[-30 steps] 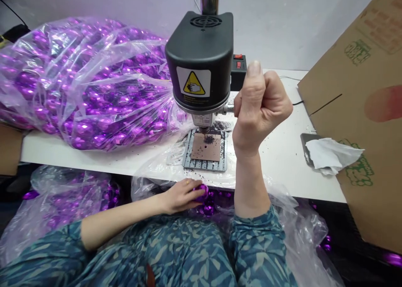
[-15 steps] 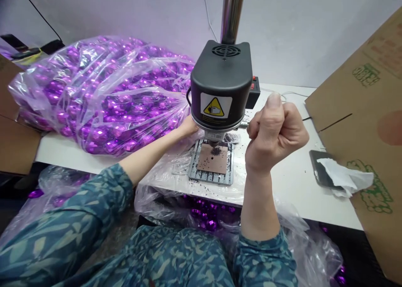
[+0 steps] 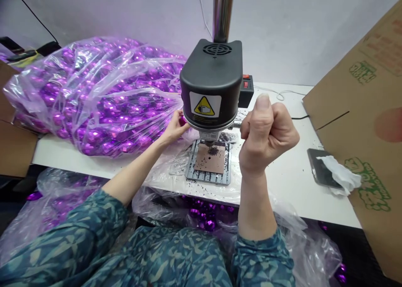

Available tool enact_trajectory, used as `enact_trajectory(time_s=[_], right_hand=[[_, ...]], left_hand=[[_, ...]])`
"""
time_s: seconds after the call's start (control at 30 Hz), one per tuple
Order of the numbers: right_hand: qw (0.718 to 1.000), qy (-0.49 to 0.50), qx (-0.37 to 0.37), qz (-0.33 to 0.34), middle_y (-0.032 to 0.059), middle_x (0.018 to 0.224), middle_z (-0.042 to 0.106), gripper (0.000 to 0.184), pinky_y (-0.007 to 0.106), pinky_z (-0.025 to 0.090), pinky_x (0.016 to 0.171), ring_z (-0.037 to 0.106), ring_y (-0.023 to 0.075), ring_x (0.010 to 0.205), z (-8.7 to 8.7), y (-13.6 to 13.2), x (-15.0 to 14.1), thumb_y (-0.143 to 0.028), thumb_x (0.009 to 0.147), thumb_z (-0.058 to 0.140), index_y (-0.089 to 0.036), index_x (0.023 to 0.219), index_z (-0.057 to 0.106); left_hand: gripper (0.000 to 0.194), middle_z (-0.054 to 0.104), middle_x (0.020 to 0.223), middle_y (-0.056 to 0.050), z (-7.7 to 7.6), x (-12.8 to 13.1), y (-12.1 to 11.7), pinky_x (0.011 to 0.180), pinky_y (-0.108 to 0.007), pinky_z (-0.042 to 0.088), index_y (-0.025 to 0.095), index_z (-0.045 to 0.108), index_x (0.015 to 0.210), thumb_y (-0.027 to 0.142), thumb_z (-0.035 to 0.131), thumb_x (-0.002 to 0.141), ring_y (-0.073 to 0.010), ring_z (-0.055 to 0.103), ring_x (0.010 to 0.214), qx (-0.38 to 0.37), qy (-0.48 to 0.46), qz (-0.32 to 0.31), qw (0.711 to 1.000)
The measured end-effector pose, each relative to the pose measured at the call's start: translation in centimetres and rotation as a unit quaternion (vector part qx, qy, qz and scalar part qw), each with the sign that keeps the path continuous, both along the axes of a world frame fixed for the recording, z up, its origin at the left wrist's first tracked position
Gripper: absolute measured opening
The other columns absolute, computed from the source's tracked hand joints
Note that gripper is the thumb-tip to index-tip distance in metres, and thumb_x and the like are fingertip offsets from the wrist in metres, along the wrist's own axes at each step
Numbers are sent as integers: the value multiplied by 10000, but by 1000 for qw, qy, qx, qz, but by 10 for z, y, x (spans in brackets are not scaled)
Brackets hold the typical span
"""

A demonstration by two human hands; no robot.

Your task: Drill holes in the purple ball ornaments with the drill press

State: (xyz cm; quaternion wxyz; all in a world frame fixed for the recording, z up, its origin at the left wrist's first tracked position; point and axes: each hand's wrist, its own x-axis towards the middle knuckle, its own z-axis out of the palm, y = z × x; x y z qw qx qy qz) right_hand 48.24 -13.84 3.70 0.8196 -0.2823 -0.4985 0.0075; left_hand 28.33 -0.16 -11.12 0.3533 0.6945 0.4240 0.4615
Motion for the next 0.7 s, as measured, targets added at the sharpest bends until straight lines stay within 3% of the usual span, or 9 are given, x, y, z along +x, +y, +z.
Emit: enact_trajectory(time_s=[0.13, 0.27, 0.43, 0.7], right_hand=[[1000, 20, 9, -7, -88, 422, 268, 506, 224, 196, 382, 305, 15, 345, -1, 2, -2, -292, 920, 610, -191, 549, 281], [999, 20, 26, 1, -96, 431, 263, 486, 208, 190, 393, 308, 8, 346, -1, 4, -3, -288, 920, 613, -196, 569, 290], [1000, -14, 14, -15, -111, 454, 271, 450, 177, 219, 419, 298, -14, 360, -3, 4, -1, -313, 958, 550, -195, 613, 287], [998, -50, 16, -29, -94, 485, 230, 423, 178, 218, 413, 287, -13, 372, -5, 2, -1, -322, 974, 512, -209, 644, 273]], left_hand=[[519, 700, 1089, -117, 1, -32, -48, 705, -323, 595, 196, 561, 1296, 581, 611, 952, -172, 692, 825, -153, -103, -98, 978], [541, 718, 1062, -107, -6, -28, -84, 674, -304, 576, 220, 598, 1332, 613, 576, 961, -162, 688, 802, -211, -132, -181, 951], [622, 695, 1154, -115, -15, -4, -100, 828, -330, 560, 183, 596, 1243, 495, 853, 771, -191, 682, 959, -163, -91, -144, 972], [520, 690, 1227, -118, -28, 16, -91, 931, -388, 544, 173, 642, 1237, 385, 821, 797, -218, 676, 1011, -103, -26, -199, 974]])
